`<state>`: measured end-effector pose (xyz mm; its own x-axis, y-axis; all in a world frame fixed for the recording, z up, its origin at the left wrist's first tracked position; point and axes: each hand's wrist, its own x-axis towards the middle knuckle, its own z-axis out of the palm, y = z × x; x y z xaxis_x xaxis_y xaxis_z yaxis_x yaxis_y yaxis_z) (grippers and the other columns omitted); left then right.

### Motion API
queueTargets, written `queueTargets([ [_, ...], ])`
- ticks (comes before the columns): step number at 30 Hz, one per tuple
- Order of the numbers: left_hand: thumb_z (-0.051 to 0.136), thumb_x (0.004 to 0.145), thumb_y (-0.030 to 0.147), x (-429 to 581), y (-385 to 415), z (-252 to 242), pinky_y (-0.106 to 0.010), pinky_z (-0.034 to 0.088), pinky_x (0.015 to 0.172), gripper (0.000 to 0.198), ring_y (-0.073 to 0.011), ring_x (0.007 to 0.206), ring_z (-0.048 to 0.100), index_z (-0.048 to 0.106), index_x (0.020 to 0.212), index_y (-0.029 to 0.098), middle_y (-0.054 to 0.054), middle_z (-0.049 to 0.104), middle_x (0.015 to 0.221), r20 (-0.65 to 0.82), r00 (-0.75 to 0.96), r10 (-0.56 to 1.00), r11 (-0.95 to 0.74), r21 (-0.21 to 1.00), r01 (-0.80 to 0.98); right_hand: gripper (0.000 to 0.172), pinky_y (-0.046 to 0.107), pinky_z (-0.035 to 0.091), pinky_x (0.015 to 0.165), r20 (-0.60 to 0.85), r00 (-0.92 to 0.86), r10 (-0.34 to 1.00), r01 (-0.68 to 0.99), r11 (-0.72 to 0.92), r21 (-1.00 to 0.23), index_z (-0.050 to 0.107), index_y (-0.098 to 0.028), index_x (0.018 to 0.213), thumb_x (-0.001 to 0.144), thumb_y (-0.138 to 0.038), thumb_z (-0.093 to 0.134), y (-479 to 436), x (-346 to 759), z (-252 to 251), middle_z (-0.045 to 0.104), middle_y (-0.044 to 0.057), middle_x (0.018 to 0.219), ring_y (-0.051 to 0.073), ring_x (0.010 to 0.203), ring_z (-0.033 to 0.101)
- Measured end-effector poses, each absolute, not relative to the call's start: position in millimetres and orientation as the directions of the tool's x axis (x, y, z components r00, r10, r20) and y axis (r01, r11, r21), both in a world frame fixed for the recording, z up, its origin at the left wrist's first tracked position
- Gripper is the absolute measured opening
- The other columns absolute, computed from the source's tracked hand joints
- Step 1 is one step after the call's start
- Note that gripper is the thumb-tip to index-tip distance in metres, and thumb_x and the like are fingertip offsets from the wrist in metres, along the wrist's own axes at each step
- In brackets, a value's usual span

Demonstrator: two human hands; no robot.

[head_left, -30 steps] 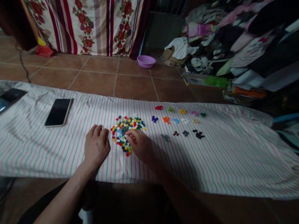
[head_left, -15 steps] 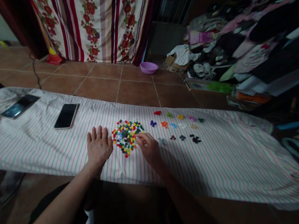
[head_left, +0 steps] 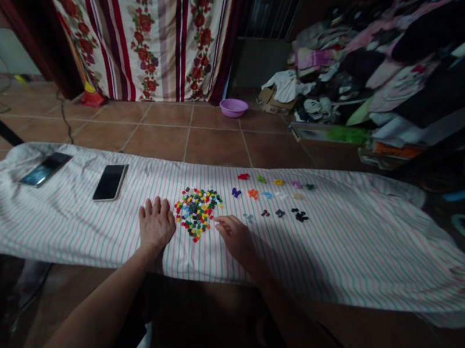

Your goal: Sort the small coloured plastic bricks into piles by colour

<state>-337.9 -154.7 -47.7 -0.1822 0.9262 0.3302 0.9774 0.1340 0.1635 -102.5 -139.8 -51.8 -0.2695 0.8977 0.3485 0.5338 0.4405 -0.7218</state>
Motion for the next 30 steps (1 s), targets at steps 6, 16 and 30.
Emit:
queueTargets([
  [6, 0.035, 0.091, 0.031, -337, -156, -44, -0.056, 0.032, 0.108, 0.047, -0.037, 0.137, 0.039, 0.056, 0.131, 0.016, -0.016, 0.052, 0.142, 0.333, -0.173, 0.927, 0.13, 0.148, 0.98, 0.021, 0.034, 0.055, 0.08, 0.395, -0.294, 0.87, 0.547, 0.492, -0.677, 0.068, -0.021, 0.092, 0.086, -0.016, 0.049, -144, -101, -55, 0.068, 0.006, 0.093, 0.019, 0.087, 0.065],
  [16, 0.035, 0.092, 0.034, -338, -158, -50, -0.055, 0.03, 0.111, 0.049, -0.0349, 0.139, 0.037, 0.055, 0.134, 0.02, -0.012, 0.052, 0.143, 0.366, -0.204, 0.908, 0.15, 0.171, 0.974, 0.022, 0.033, 0.055, 0.081, 0.416, -0.305, 0.857, 0.528, 0.516, -0.675, 0.067, -0.021, 0.092, 0.087, -0.015, 0.047, -151, -93, -54, 0.068, 0.006, 0.093, 0.019, 0.089, 0.065],
  [30, 0.036, 0.091, 0.04, -325, -189, -45, -0.057, 0.03, 0.111, 0.053, -0.0355, 0.139, 0.037, 0.053, 0.137, 0.019, -0.015, 0.05, 0.144, 0.309, -0.337, 0.889, 0.289, 0.191, 0.938, 0.022, 0.033, 0.054, 0.082, 0.397, -0.301, 0.867, 0.519, 0.498, -0.695, 0.068, -0.02, 0.095, 0.09, -0.017, 0.047, -150, -92, -46, 0.068, 0.007, 0.098, 0.019, 0.092, 0.064],
])
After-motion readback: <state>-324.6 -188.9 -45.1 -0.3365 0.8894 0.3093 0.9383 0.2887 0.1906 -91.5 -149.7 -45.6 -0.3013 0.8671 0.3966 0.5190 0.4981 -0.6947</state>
